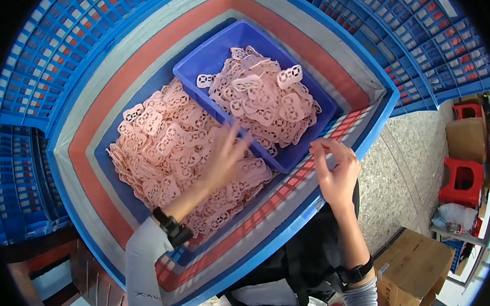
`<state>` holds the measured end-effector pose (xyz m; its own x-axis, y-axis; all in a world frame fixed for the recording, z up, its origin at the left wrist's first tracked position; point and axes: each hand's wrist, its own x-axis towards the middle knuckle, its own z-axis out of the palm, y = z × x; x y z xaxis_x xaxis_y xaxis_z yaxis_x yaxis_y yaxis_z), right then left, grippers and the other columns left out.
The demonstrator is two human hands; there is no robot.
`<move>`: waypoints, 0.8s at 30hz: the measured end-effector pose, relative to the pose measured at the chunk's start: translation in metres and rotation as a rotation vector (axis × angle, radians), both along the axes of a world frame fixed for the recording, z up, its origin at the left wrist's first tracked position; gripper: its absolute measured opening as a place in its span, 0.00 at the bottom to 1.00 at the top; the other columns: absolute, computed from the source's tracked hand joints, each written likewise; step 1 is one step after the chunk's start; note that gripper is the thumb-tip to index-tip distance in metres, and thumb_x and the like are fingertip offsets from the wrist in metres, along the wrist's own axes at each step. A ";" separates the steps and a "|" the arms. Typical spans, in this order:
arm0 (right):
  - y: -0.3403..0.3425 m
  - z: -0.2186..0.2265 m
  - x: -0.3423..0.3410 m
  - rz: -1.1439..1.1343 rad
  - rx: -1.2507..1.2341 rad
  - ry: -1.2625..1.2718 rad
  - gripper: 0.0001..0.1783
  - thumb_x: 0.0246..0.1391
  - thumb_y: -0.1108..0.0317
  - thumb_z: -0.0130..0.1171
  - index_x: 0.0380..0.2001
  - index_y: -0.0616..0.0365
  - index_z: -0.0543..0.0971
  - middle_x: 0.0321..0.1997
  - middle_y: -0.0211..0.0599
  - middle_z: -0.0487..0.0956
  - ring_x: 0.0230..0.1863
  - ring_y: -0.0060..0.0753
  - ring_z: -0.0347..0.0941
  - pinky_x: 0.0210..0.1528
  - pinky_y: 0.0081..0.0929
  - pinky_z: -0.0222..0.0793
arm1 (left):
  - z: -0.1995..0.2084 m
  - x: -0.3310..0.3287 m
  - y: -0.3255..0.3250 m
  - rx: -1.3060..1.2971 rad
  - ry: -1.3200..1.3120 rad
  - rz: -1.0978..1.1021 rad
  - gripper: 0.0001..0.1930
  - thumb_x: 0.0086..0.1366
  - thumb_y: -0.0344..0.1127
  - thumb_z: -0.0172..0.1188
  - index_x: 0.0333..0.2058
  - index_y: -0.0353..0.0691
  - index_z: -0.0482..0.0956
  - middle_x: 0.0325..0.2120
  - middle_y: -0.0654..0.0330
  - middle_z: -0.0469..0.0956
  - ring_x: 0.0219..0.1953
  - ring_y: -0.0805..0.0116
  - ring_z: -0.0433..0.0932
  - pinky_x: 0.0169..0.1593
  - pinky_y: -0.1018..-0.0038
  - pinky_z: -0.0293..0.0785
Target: Sorting pink and blue plastic components from large crates into smaller trays and onto a workspace table.
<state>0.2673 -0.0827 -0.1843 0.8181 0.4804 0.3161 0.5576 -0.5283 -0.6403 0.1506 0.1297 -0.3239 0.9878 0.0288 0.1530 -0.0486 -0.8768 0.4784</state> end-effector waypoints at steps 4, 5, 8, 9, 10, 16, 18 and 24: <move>0.004 0.005 -0.002 -0.011 -0.004 0.011 0.04 0.45 0.71 0.57 0.26 0.58 0.79 0.22 0.34 0.79 0.25 0.34 0.75 0.33 0.27 0.65 | -0.058 -0.054 -0.042 0.238 0.369 -0.330 0.41 0.50 0.48 0.65 0.62 0.58 0.55 0.65 0.46 0.40 0.65 0.40 0.42 0.63 0.44 0.44; 0.007 0.006 -0.004 0.003 0.015 0.013 0.04 0.45 0.71 0.57 0.26 0.58 0.79 0.22 0.34 0.79 0.25 0.34 0.76 0.33 0.27 0.65 | -0.090 -0.060 -0.051 0.301 0.270 -0.220 0.38 0.53 0.50 0.62 0.62 0.59 0.55 0.65 0.46 0.40 0.65 0.41 0.43 0.63 0.44 0.45; 0.003 -0.001 0.000 0.003 -0.002 -0.002 0.04 0.45 0.71 0.57 0.27 0.57 0.79 0.23 0.33 0.79 0.26 0.34 0.76 0.33 0.27 0.64 | -0.125 -0.046 -0.065 0.291 0.186 -0.064 0.33 0.59 0.52 0.54 0.62 0.61 0.55 0.65 0.45 0.41 0.65 0.42 0.45 0.62 0.45 0.48; 0.003 -0.002 0.000 0.010 -0.004 -0.009 0.05 0.45 0.71 0.56 0.27 0.57 0.79 0.23 0.33 0.79 0.26 0.34 0.76 0.33 0.27 0.64 | -0.129 -0.040 -0.066 0.249 0.218 0.001 0.31 0.61 0.52 0.51 0.62 0.61 0.55 0.64 0.45 0.41 0.64 0.42 0.47 0.61 0.46 0.50; 0.001 -0.002 0.000 0.009 -0.011 -0.011 0.05 0.45 0.71 0.56 0.27 0.57 0.79 0.23 0.33 0.79 0.26 0.34 0.76 0.33 0.27 0.64 | -0.134 -0.036 -0.068 0.242 0.216 0.000 0.31 0.61 0.52 0.51 0.62 0.61 0.55 0.64 0.45 0.41 0.64 0.42 0.47 0.61 0.46 0.50; 0.005 0.001 -0.002 0.006 0.019 0.017 0.05 0.45 0.72 0.57 0.27 0.57 0.79 0.23 0.32 0.80 0.26 0.34 0.76 0.33 0.28 0.64 | -0.162 -0.031 -0.053 0.235 0.202 0.017 0.36 0.54 0.42 0.58 0.62 0.60 0.56 0.63 0.45 0.47 0.62 0.42 0.50 0.54 0.43 0.57; 0.001 0.000 0.000 -0.002 0.013 0.006 0.05 0.45 0.72 0.57 0.27 0.57 0.79 0.23 0.32 0.79 0.26 0.34 0.76 0.33 0.28 0.64 | -0.145 -0.024 -0.066 0.252 0.269 0.106 0.40 0.50 0.41 0.63 0.62 0.61 0.55 0.63 0.43 0.45 0.62 0.43 0.50 0.53 0.42 0.58; -0.003 0.001 0.002 -0.014 0.002 -0.017 0.04 0.44 0.71 0.58 0.27 0.57 0.79 0.22 0.33 0.78 0.24 0.33 0.75 0.32 0.27 0.64 | -0.112 -0.014 -0.063 0.064 0.432 0.211 0.47 0.44 0.39 0.68 0.63 0.61 0.54 0.64 0.43 0.42 0.63 0.43 0.49 0.52 0.41 0.58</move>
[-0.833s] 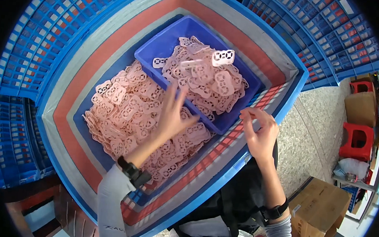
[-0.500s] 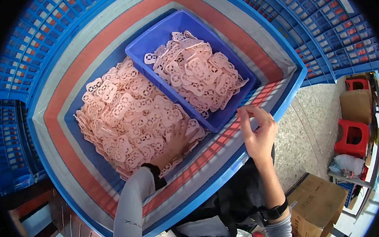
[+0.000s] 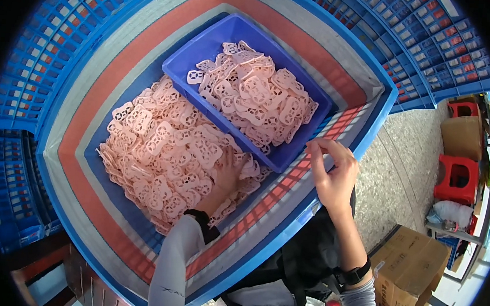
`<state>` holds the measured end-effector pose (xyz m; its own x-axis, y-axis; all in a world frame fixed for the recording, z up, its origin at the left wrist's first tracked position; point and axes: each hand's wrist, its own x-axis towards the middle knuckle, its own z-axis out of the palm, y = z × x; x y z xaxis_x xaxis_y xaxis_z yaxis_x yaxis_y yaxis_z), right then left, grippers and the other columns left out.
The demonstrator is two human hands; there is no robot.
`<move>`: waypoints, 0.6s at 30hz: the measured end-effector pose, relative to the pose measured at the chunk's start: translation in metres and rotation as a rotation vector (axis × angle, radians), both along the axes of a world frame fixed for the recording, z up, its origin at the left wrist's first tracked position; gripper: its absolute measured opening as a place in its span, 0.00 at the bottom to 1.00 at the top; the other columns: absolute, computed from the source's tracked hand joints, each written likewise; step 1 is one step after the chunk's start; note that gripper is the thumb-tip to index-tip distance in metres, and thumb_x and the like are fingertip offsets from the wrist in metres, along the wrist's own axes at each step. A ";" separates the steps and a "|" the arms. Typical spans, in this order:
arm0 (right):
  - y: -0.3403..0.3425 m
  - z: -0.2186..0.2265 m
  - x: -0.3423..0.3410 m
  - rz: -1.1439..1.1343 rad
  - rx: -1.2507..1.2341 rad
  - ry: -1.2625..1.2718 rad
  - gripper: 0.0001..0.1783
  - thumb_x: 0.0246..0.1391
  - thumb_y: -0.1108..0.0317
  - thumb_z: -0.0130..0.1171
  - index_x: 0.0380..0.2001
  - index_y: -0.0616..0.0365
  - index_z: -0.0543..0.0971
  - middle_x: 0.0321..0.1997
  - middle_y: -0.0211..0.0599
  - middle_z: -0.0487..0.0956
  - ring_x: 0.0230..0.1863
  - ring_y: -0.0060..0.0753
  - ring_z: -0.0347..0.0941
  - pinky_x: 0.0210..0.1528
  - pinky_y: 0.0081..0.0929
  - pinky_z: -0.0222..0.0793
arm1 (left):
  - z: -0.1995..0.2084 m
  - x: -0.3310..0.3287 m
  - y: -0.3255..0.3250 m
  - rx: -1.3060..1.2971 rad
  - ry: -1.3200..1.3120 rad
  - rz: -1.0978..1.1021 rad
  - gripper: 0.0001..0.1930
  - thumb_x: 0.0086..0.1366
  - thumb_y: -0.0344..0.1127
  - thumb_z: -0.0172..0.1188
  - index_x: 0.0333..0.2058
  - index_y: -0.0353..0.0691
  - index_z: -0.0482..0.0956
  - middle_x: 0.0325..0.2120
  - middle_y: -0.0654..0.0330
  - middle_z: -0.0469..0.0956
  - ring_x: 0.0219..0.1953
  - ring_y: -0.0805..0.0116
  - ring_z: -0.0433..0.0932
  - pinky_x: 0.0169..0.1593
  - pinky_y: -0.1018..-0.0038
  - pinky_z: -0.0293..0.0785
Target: Sorting pink and blue plastic components from large crates into smaller trays and onto a workspace table.
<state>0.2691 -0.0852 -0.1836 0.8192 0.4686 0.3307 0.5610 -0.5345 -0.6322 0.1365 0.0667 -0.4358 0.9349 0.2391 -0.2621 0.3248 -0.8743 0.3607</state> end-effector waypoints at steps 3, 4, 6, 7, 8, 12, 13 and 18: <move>0.007 0.000 -0.004 0.020 0.031 0.003 0.04 0.44 0.71 0.58 0.26 0.57 0.79 0.21 0.34 0.78 0.23 0.33 0.74 0.31 0.27 0.63 | -0.041 -0.019 0.008 0.190 -0.101 -0.061 0.44 0.47 0.35 0.65 0.63 0.62 0.53 0.63 0.44 0.45 0.63 0.43 0.50 0.53 0.47 0.63; 0.008 -0.002 -0.005 0.028 0.028 0.008 0.04 0.44 0.71 0.59 0.26 0.58 0.79 0.21 0.34 0.78 0.23 0.33 0.74 0.30 0.28 0.63 | -0.047 -0.024 0.015 0.193 -0.101 -0.060 0.44 0.47 0.35 0.65 0.63 0.62 0.53 0.63 0.44 0.45 0.63 0.43 0.50 0.53 0.47 0.63; 0.005 -0.002 -0.003 0.023 0.025 -0.003 0.04 0.44 0.71 0.59 0.26 0.58 0.79 0.20 0.34 0.77 0.23 0.33 0.74 0.30 0.28 0.62 | -0.042 -0.028 0.026 0.059 -0.186 -0.116 0.43 0.48 0.33 0.64 0.62 0.61 0.54 0.61 0.45 0.54 0.59 0.46 0.59 0.52 0.55 0.68; 0.006 -0.002 -0.003 0.022 0.027 -0.011 0.04 0.43 0.71 0.59 0.26 0.57 0.79 0.20 0.34 0.77 0.23 0.33 0.74 0.30 0.28 0.62 | -0.037 -0.030 0.034 0.063 -0.185 -0.115 0.43 0.48 0.33 0.64 0.62 0.61 0.54 0.61 0.45 0.54 0.59 0.46 0.59 0.52 0.55 0.68; 0.007 -0.001 -0.004 0.024 0.035 -0.009 0.04 0.43 0.71 0.59 0.26 0.57 0.79 0.20 0.34 0.77 0.23 0.33 0.74 0.30 0.28 0.62 | -0.023 -0.032 0.044 -0.042 -0.186 -0.077 0.40 0.48 0.31 0.63 0.61 0.57 0.57 0.57 0.44 0.60 0.55 0.47 0.65 0.50 0.58 0.69; -0.002 -0.005 -0.001 0.006 0.009 -0.013 0.04 0.43 0.71 0.59 0.26 0.57 0.79 0.20 0.34 0.77 0.22 0.35 0.73 0.29 0.28 0.62 | 0.074 0.001 0.060 -0.450 0.131 0.228 0.35 0.49 0.27 0.61 0.58 0.47 0.62 0.48 0.43 0.71 0.45 0.53 0.76 0.45 0.62 0.74; -0.012 -0.011 0.004 -0.006 -0.034 -0.028 0.04 0.43 0.71 0.59 0.26 0.57 0.79 0.20 0.34 0.77 0.22 0.35 0.73 0.29 0.28 0.62 | 0.101 0.018 0.052 -0.654 0.196 0.348 0.32 0.51 0.25 0.60 0.56 0.39 0.63 0.49 0.44 0.71 0.46 0.57 0.75 0.45 0.64 0.75; 0.008 0.001 -0.004 0.016 0.052 -0.019 0.04 0.43 0.71 0.59 0.25 0.57 0.79 0.21 0.34 0.77 0.22 0.36 0.73 0.29 0.29 0.63 | 0.191 0.055 0.090 -1.018 -0.408 0.415 0.35 0.54 0.30 0.63 0.58 0.30 0.56 0.49 0.46 0.71 0.49 0.56 0.73 0.50 0.61 0.74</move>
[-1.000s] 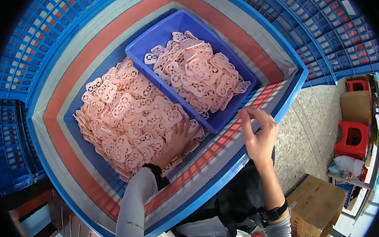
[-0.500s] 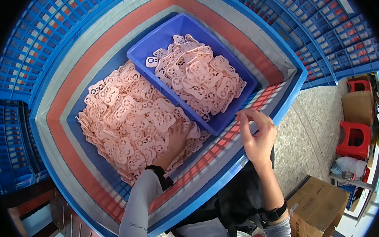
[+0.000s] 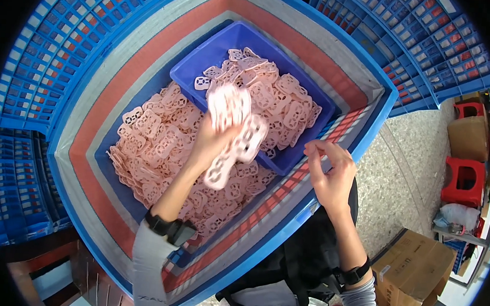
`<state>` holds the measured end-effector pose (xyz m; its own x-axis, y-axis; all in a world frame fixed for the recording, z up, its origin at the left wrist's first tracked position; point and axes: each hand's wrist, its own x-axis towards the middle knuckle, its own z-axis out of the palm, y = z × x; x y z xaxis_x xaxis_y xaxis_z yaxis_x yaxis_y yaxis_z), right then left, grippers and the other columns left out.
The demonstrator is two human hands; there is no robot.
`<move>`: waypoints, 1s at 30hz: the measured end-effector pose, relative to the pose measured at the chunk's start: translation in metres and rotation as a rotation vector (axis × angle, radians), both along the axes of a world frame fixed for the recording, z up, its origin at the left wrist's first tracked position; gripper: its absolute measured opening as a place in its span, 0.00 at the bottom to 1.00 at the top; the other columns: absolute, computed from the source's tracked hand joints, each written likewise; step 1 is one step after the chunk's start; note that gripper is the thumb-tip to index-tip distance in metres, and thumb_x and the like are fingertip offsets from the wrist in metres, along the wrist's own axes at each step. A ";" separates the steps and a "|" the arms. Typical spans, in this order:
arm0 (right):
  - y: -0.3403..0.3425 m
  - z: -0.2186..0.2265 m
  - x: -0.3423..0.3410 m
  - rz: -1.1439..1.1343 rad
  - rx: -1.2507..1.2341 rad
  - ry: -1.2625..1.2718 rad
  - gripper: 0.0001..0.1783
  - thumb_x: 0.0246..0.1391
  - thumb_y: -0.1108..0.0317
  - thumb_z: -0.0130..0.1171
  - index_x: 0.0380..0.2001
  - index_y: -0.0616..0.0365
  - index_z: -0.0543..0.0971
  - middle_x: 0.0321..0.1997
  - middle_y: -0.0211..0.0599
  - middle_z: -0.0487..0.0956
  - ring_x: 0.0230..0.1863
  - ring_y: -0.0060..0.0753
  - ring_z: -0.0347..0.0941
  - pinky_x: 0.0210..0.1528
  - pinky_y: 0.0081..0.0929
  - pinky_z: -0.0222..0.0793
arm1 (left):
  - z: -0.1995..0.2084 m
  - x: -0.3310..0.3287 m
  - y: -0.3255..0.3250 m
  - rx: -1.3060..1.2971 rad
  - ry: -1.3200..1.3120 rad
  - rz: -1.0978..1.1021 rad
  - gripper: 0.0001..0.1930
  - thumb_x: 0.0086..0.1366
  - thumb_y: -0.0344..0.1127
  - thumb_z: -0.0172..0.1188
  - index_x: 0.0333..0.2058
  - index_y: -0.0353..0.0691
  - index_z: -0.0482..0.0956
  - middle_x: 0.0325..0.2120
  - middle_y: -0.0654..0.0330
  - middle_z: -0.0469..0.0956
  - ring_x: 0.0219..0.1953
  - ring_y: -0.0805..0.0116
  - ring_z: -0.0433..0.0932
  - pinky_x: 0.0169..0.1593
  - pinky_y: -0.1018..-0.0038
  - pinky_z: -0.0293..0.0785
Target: Sorting pink and blue plastic components from large crates into smaller trays and onto a workspace table.
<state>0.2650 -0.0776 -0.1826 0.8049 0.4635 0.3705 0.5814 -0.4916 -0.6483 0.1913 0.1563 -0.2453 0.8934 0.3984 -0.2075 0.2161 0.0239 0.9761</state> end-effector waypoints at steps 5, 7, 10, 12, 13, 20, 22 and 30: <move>-0.005 0.001 0.004 0.014 -0.019 -0.015 0.05 0.42 0.71 0.58 0.26 0.57 0.79 0.22 0.35 0.78 0.25 0.37 0.74 0.30 0.31 0.65 | -0.028 0.052 0.006 0.151 0.085 0.383 0.61 0.51 0.66 0.58 0.63 0.33 0.28 0.65 0.43 0.31 0.67 0.49 0.31 0.65 0.52 0.38; 0.001 0.002 0.002 0.021 -0.021 -0.010 0.04 0.41 0.71 0.58 0.24 0.57 0.78 0.20 0.33 0.76 0.24 0.36 0.73 0.29 0.31 0.64 | -0.097 0.039 0.027 0.098 0.207 0.445 0.58 0.49 0.61 0.63 0.64 0.34 0.36 0.64 0.45 0.43 0.65 0.50 0.45 0.62 0.53 0.48; -0.011 -0.003 0.007 0.013 -0.048 -0.036 0.02 0.41 0.71 0.59 0.22 0.56 0.78 0.19 0.30 0.75 0.22 0.33 0.72 0.27 0.29 0.62 | -0.137 0.046 -0.029 -0.425 0.189 0.620 0.34 0.48 0.39 0.67 0.52 0.29 0.65 0.45 0.47 0.70 0.44 0.58 0.73 0.40 0.63 0.73; -0.012 0.000 0.004 0.029 -0.065 -0.030 0.02 0.40 0.71 0.59 0.21 0.55 0.77 0.19 0.29 0.75 0.22 0.31 0.71 0.27 0.29 0.61 | -0.146 0.057 -0.036 -0.404 0.323 0.651 0.25 0.46 0.33 0.63 0.43 0.29 0.68 0.36 0.50 0.71 0.35 0.60 0.74 0.33 0.67 0.72; -0.010 0.000 0.006 0.047 -0.098 -0.023 0.02 0.39 0.71 0.59 0.21 0.54 0.77 0.19 0.28 0.74 0.22 0.30 0.71 0.27 0.28 0.60 | -0.151 0.063 -0.038 -0.382 0.452 0.687 0.15 0.45 0.26 0.60 0.34 0.30 0.72 0.27 0.54 0.73 0.27 0.63 0.74 0.25 0.71 0.71; -0.008 0.005 0.010 0.118 -0.148 -0.037 0.05 0.39 0.68 0.59 0.22 0.55 0.74 0.18 0.28 0.71 0.23 0.30 0.68 0.29 0.28 0.59 | -0.153 0.022 0.017 -0.533 0.201 0.454 0.08 0.40 0.22 0.53 0.24 0.33 0.68 0.22 0.52 0.71 0.21 0.57 0.71 0.27 0.65 0.72; -0.016 0.000 0.014 0.098 -0.176 0.004 0.05 0.40 0.67 0.59 0.20 0.54 0.74 0.17 0.28 0.71 0.21 0.28 0.68 0.27 0.27 0.58 | -0.129 0.016 0.023 -0.590 0.254 0.445 0.10 0.39 0.21 0.51 0.26 0.33 0.69 0.23 0.54 0.70 0.26 0.57 0.73 0.31 0.65 0.73; -0.027 0.014 0.013 0.110 -0.031 -0.008 0.11 0.46 0.66 0.60 0.15 0.53 0.71 0.16 0.30 0.69 0.21 0.33 0.68 0.24 0.30 0.59 | 0.016 -0.046 0.067 -0.600 0.422 0.598 0.20 0.34 0.17 0.49 0.32 0.36 0.71 0.26 0.58 0.70 0.31 0.58 0.72 0.37 0.63 0.74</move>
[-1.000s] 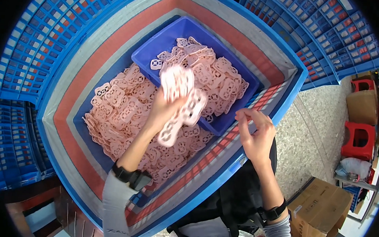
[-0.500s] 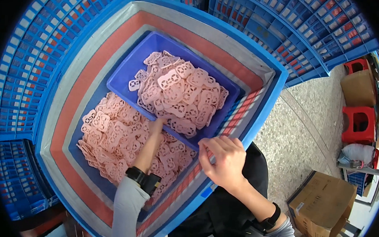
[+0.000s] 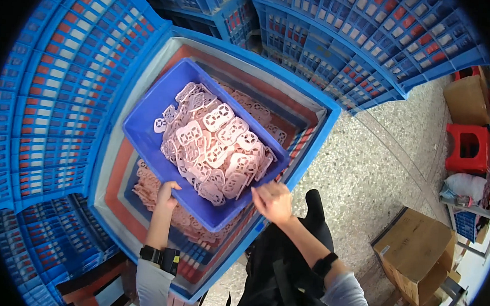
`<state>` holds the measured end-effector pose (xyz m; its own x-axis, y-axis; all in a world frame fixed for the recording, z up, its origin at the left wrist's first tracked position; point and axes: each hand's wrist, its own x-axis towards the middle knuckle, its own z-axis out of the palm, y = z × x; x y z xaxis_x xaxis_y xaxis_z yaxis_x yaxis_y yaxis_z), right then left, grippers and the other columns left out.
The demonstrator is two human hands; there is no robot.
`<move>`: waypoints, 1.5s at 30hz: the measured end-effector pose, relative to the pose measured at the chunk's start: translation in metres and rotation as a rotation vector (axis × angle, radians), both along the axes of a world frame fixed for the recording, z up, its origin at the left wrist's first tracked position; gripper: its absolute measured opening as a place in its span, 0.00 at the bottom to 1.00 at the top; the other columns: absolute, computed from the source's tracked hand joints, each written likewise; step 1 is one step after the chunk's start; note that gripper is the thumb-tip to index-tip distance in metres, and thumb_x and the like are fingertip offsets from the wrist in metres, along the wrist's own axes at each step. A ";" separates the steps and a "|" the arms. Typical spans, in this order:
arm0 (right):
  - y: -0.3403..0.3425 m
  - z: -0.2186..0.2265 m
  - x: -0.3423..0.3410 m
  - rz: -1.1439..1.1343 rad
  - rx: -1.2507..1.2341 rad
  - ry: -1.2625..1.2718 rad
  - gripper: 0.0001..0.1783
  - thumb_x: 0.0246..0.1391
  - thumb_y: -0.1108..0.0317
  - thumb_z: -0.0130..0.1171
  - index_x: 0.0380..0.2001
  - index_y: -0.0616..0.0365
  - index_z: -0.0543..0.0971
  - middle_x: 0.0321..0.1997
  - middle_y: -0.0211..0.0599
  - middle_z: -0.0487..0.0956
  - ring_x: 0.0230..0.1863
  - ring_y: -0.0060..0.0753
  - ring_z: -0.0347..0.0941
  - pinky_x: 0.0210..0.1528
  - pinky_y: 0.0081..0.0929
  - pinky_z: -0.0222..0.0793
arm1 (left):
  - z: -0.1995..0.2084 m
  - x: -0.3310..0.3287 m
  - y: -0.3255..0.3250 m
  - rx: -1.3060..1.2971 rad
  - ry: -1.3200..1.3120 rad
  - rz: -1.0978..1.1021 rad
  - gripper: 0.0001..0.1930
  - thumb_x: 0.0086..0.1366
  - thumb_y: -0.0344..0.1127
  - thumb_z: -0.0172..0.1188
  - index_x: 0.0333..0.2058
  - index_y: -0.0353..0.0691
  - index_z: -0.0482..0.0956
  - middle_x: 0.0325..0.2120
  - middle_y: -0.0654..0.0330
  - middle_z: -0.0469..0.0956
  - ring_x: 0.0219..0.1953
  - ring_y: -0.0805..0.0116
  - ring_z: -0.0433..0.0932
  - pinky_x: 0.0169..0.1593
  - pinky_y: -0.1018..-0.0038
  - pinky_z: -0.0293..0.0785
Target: Sorting pink and blue plastic components from large crates into smaller trays and onto a workspace table.
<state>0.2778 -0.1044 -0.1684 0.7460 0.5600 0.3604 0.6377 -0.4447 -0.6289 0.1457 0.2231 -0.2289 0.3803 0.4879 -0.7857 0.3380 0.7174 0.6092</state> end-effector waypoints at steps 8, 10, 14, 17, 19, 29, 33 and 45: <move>-0.072 0.153 -0.043 -0.185 0.038 0.279 0.08 0.49 0.73 0.55 0.35 0.61 0.74 0.29 0.40 0.72 0.33 0.43 0.71 0.35 0.36 0.64 | 0.187 -0.061 0.008 0.069 0.000 -0.073 0.11 0.36 0.20 0.51 0.23 0.38 0.71 0.24 0.62 0.70 0.29 0.65 0.72 0.33 0.66 0.74; -0.114 0.205 -0.072 -0.256 -0.021 0.569 0.08 0.54 0.69 0.51 0.36 0.61 0.74 0.31 0.44 0.74 0.34 0.47 0.71 0.36 0.37 0.67 | 0.276 -0.084 -0.022 0.127 0.102 -0.013 0.07 0.38 0.22 0.51 0.20 0.39 0.71 0.21 0.62 0.70 0.24 0.68 0.71 0.31 0.70 0.72; -0.183 0.308 -0.133 -0.525 0.099 1.153 0.20 0.64 0.58 0.39 0.41 0.62 0.74 0.33 0.42 0.76 0.35 0.34 0.74 0.41 0.30 0.70 | 0.417 -0.148 -0.048 -0.008 0.090 -0.218 0.13 0.34 0.22 0.49 0.25 0.35 0.72 0.26 0.56 0.74 0.31 0.59 0.74 0.41 0.64 0.73; -0.217 0.367 -0.169 -0.655 0.494 1.271 0.29 0.64 0.45 0.33 0.44 0.58 0.74 0.35 0.35 0.77 0.39 0.26 0.72 0.45 0.28 0.68 | 0.467 -0.140 -0.086 -0.241 0.201 -0.437 0.15 0.36 0.23 0.55 0.29 0.36 0.73 0.26 0.59 0.73 0.32 0.62 0.73 0.38 0.68 0.71; -0.240 0.385 -0.203 -0.812 0.685 1.272 0.33 0.62 0.40 0.30 0.48 0.56 0.74 0.40 0.36 0.77 0.40 0.28 0.71 0.46 0.29 0.67 | 0.478 -0.131 -0.131 -0.267 0.268 -0.529 0.08 0.39 0.25 0.59 0.23 0.40 0.73 0.23 0.62 0.70 0.32 0.66 0.70 0.38 0.73 0.68; -0.117 0.556 -0.476 -1.592 1.343 0.902 0.33 0.61 0.38 0.32 0.52 0.51 0.69 0.49 0.34 0.73 0.51 0.28 0.68 0.55 0.34 0.61 | 0.665 -0.003 -0.182 -0.123 0.015 -1.472 0.08 0.39 0.25 0.58 0.22 0.39 0.73 0.22 0.62 0.70 0.28 0.67 0.70 0.35 0.73 0.67; -0.059 0.608 -0.612 -1.774 1.569 0.764 0.30 0.61 0.40 0.34 0.50 0.51 0.71 0.49 0.34 0.73 0.49 0.29 0.68 0.53 0.33 0.62 | 0.764 -0.051 -0.217 0.075 -0.182 -1.705 0.06 0.38 0.24 0.58 0.19 0.38 0.72 0.20 0.63 0.69 0.26 0.67 0.70 0.31 0.74 0.67; -0.117 0.673 -0.819 -1.925 1.634 0.076 0.31 0.64 0.44 0.30 0.58 0.56 0.62 0.60 0.37 0.64 0.63 0.31 0.57 0.63 0.31 0.50 | 0.770 -0.318 -0.522 0.133 -0.264 -2.645 0.10 0.37 0.20 0.54 0.24 0.33 0.72 0.22 0.59 0.73 0.25 0.65 0.73 0.28 0.71 0.71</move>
